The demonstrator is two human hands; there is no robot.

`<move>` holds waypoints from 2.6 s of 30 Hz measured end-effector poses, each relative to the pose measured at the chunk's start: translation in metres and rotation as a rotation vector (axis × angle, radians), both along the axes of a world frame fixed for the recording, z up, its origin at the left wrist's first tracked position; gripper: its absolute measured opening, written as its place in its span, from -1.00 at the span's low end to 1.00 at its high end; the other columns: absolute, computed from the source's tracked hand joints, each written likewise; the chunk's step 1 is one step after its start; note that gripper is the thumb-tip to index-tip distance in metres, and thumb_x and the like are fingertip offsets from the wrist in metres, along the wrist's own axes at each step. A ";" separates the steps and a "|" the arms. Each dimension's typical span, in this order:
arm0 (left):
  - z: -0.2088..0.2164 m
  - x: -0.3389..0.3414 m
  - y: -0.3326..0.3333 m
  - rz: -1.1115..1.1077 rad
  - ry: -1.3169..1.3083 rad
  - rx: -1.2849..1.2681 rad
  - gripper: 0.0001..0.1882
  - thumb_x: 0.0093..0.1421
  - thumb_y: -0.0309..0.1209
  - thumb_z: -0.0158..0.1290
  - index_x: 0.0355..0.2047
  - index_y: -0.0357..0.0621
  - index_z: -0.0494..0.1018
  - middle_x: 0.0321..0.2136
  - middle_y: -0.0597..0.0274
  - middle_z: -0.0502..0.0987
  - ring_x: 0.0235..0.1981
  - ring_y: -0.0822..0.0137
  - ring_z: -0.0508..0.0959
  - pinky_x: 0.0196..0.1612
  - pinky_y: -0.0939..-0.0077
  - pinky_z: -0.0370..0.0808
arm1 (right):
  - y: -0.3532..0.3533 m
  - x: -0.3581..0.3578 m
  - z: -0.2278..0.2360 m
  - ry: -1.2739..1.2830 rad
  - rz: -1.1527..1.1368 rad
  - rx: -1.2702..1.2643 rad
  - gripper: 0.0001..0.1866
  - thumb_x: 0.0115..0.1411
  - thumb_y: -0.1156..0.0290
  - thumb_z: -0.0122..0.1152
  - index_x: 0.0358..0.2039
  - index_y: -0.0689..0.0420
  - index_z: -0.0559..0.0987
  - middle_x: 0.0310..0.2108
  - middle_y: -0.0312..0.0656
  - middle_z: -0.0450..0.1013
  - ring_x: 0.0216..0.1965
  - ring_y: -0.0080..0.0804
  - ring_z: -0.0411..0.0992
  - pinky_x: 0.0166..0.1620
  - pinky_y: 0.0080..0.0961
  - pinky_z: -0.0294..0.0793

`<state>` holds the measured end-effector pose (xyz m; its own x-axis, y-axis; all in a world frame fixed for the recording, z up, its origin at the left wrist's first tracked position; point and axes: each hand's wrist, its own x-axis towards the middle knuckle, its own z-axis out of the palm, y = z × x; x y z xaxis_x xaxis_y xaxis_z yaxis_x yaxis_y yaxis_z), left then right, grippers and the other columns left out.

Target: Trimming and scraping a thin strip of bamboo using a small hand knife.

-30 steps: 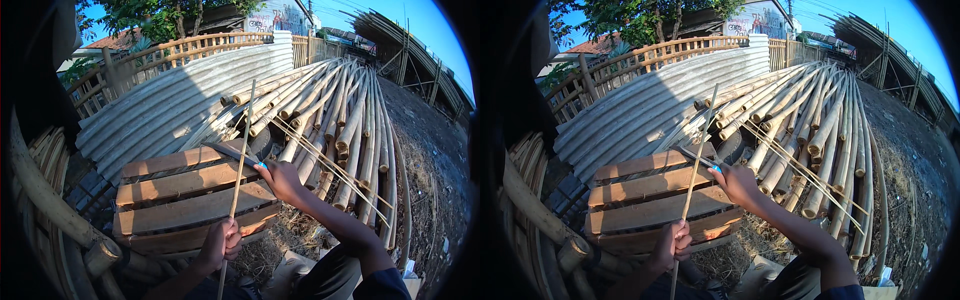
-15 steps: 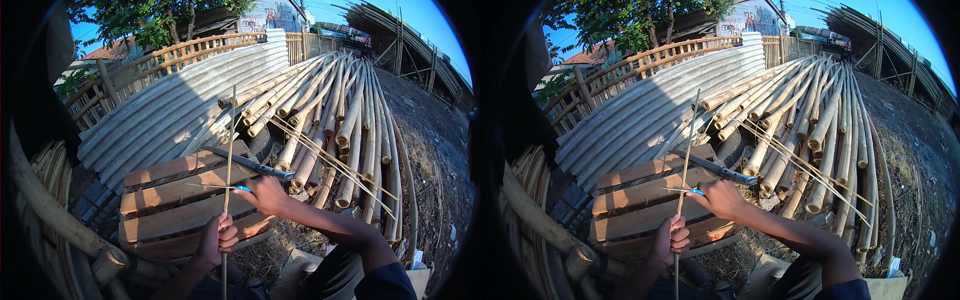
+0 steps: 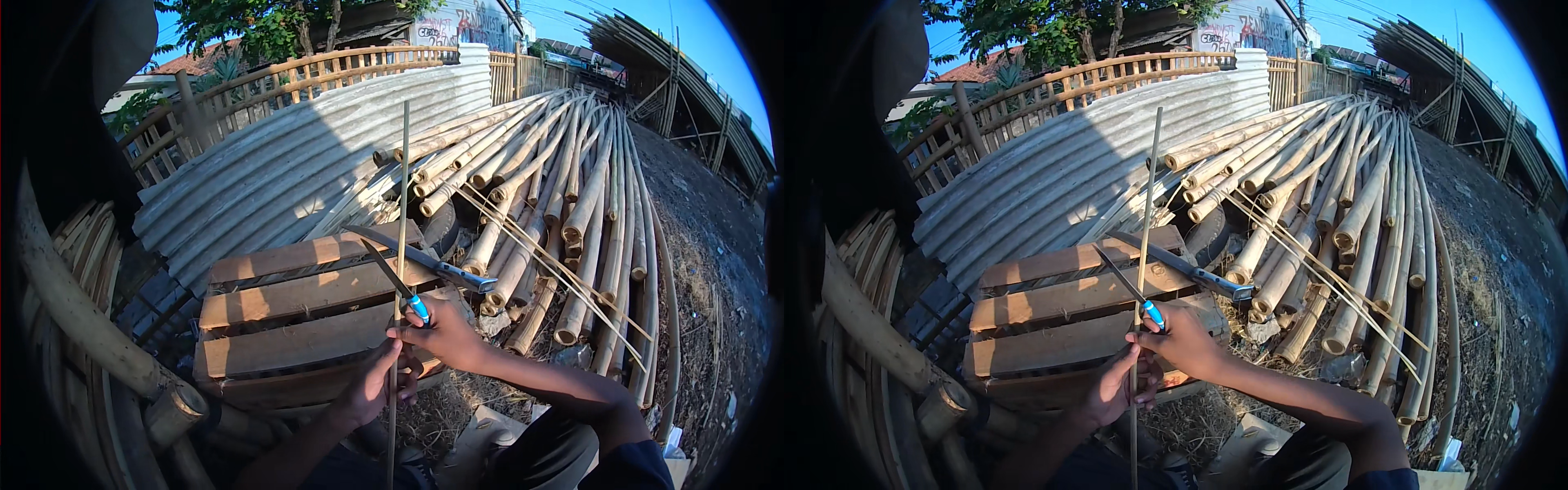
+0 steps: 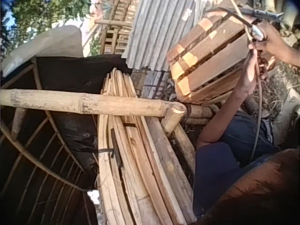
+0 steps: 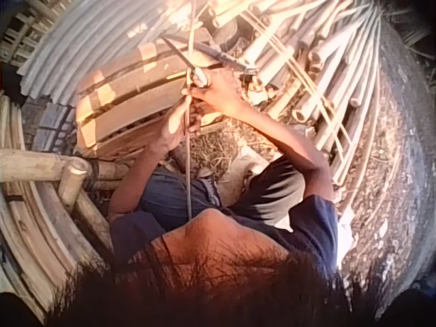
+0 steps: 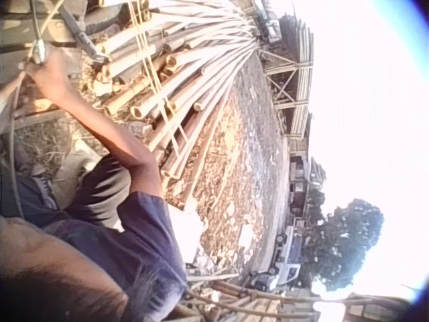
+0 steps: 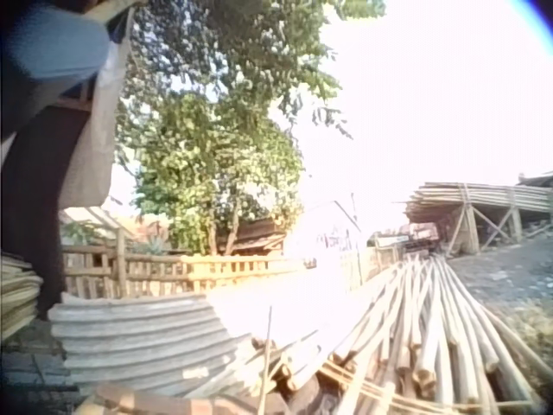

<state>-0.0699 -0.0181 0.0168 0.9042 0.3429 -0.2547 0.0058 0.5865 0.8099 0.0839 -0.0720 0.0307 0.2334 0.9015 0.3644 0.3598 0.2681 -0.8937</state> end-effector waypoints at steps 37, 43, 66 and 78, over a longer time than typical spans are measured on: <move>0.017 -0.011 -0.016 0.176 0.115 0.293 -0.66 0.32 -0.09 -0.29 -0.50 0.00 0.12 -0.77 0.47 0.03 -0.82 0.62 -0.01 -0.77 0.64 -0.11 | 0.005 0.034 -0.006 -0.843 -0.214 0.034 -0.47 0.20 -0.08 -0.09 -0.54 0.18 0.48 -0.80 0.01 0.32 -0.68 0.01 0.39 -0.55 -0.12 0.39; 0.018 -0.011 -0.018 0.121 0.099 0.166 -0.65 0.32 -0.06 -0.30 -0.52 0.05 0.11 -0.78 0.48 -0.01 -0.83 0.60 -0.03 -0.77 0.65 -0.15 | -0.012 0.018 -0.013 -0.867 -0.089 0.136 -0.49 0.23 -0.01 -0.10 -0.57 0.22 0.43 -0.80 0.01 0.30 -0.68 0.04 0.36 -0.56 -0.16 0.35; 0.015 -0.015 0.000 -0.141 -0.011 -0.350 -0.66 0.30 -0.02 -0.29 -0.56 0.16 0.10 -0.80 0.54 -0.07 -0.83 0.62 -0.11 -0.77 0.70 -0.18 | -0.010 0.019 -0.014 -0.674 0.103 0.085 -0.50 0.26 0.04 -0.13 -0.57 0.22 0.49 -0.70 0.08 0.35 -0.61 0.09 0.37 -0.48 -0.19 0.36; 0.010 -0.014 0.004 -0.052 0.052 -0.185 -0.66 0.26 0.00 -0.23 -0.57 0.17 0.12 -0.80 0.55 -0.06 -0.82 0.62 -0.08 -0.76 0.68 -0.18 | 0.006 0.029 -0.024 -0.898 -0.171 0.056 -0.46 0.20 -0.09 -0.11 -0.51 0.18 0.49 -0.80 -0.01 0.32 -0.70 -0.02 0.40 -0.60 -0.19 0.38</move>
<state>-0.0838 -0.0142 0.0271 0.9035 0.2391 -0.3558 0.0788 0.7233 0.6860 0.1125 -0.0658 0.0069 -0.0304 0.8561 0.5159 0.9521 0.1819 -0.2458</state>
